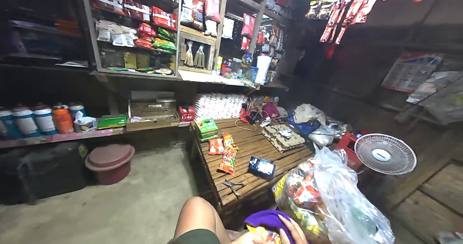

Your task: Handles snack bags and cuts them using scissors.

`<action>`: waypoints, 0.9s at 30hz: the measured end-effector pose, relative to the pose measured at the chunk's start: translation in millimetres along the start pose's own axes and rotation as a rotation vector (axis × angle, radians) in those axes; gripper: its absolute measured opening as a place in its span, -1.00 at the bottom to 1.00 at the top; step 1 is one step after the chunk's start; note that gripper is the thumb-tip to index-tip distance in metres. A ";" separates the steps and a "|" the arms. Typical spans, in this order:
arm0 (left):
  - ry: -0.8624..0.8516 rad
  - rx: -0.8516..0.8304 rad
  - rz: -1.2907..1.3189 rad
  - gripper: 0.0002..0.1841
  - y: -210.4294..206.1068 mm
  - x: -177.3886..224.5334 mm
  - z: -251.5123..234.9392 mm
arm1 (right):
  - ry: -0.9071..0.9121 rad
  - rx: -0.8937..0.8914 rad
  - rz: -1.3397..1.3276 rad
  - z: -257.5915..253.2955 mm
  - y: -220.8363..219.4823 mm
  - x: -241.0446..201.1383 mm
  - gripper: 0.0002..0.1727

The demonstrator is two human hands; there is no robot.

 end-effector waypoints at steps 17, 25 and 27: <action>0.018 0.069 0.007 -0.77 -1.1 -1.0 -1.7 | -0.027 -0.152 0.067 -2.0 9.1 -19.2 -0.57; -0.019 0.046 -0.054 -0.72 -1.4 -0.9 4.3 | 0.238 -0.171 -0.054 -13.7 3.2 -9.1 -0.61; -0.003 0.050 -0.053 -0.75 -1.2 -0.1 5.4 | 0.071 -0.111 -0.046 -13.3 9.9 4.6 -0.60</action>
Point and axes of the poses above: each hand's wrist, its own z-axis away from the middle knuckle, its own y-axis out of the back of the hand, x = y × z, the point moved 1 cm from there along -z, towards the middle knuckle, and after that the axes turned 14 degrees about y, right-handed, at the moved point
